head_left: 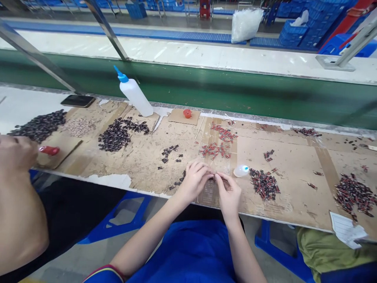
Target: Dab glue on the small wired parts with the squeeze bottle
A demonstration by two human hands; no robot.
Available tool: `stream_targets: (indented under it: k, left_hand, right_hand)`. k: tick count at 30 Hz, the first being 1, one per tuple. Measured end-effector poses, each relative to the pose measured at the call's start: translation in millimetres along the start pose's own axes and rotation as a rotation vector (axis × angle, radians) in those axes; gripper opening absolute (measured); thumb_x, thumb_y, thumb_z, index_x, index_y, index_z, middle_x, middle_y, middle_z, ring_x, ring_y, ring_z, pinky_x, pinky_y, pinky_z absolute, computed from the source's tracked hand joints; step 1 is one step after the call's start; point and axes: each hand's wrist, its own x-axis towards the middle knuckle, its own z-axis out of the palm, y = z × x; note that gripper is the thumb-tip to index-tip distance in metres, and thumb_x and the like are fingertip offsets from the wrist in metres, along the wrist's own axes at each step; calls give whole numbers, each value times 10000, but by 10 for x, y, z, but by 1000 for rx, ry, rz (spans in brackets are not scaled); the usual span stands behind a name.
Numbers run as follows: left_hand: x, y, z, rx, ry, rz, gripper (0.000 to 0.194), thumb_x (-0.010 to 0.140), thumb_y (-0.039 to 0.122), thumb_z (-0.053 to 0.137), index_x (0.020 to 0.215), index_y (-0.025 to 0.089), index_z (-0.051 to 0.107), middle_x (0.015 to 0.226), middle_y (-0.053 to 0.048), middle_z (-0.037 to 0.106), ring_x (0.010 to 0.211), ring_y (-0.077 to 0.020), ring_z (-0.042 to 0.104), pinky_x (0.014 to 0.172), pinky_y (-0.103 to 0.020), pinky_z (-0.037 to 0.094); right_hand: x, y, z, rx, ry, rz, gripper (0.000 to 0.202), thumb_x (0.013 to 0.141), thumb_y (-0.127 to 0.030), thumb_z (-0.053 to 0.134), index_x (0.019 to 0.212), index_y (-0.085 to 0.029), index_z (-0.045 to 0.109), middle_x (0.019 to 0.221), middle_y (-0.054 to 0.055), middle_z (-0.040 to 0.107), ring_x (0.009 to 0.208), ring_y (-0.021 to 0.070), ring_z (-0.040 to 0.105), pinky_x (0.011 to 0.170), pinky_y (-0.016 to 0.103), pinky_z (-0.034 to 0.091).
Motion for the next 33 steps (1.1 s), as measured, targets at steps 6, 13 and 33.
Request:
stream_targets:
  k: [6,13,33]
  left_hand:
    - [-102,-142,137,67,-55,-86,133,893,190,594,1003,229,657,1066,-57,677,1070,-236,561,892,-390,397]
    - [-104,-125,188,-27,-3,-101,128,915,159,537,917,201,658,915,-49,715,935,-209,606,832,-358,443]
    - [-103,85,123,-352,105,-106,151,900,203,562,896,206,712,877,-65,745,871,-207,640,811,-362,539]
  right_hand:
    - [4,102,-109,-126,16,12,311,808,-444,633,893,-160,729,919,110,754,843,233,711,804,381,572]
    - [-37,52,-98,-159,-10,37,278,809,-426,627,886,-174,715,897,94,750,826,221,709,778,362,578]
    - [-121,47,-49,-35,45,20,259,802,-395,651,878,-159,723,865,96,756,802,223,719,769,376,593]
